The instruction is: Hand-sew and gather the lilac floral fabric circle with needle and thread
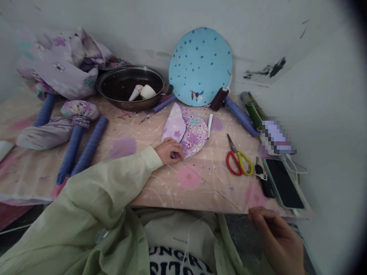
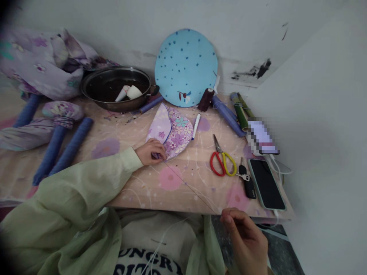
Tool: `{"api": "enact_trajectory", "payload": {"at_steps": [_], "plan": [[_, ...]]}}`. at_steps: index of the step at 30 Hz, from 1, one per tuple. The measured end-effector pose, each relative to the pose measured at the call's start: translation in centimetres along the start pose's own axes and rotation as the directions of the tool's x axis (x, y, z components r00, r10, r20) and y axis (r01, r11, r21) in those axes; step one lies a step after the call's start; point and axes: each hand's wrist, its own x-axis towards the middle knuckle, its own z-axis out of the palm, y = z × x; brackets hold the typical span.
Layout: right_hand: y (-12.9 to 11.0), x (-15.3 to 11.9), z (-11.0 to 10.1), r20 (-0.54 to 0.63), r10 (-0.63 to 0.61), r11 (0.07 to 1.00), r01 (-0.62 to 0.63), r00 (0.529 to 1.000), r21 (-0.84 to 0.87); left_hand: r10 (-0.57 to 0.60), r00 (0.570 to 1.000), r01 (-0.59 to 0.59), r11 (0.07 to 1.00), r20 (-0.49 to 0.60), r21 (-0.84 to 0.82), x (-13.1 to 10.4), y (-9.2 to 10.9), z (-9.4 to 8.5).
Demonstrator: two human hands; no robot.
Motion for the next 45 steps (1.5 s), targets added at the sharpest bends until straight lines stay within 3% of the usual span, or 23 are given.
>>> {"api": "enact_trajectory", "payload": {"at_steps": [13, 31, 45], "plan": [[-0.1, -0.2, -0.2, 0.028, -0.026, 0.999, 0.027, 0.999, -0.044, -0.096, 0.994, 0.100, 0.992, -0.051, 0.075, 0.2, 0.9, 0.8], [-0.4, -0.3, -1.7, 0.103, -0.097, 0.990, 0.106, 0.990, -0.088, -0.063, 0.996, 0.076, 0.974, -0.065, 0.212, 0.3, 1.9, 1.1], [-0.1, -0.3, -2.3, 0.193, -0.144, 0.984, 0.162, 0.971, -0.078, -0.056, 0.995, 0.073, 0.974, -0.085, 0.212, 0.2, 1.8, 1.2]]}}
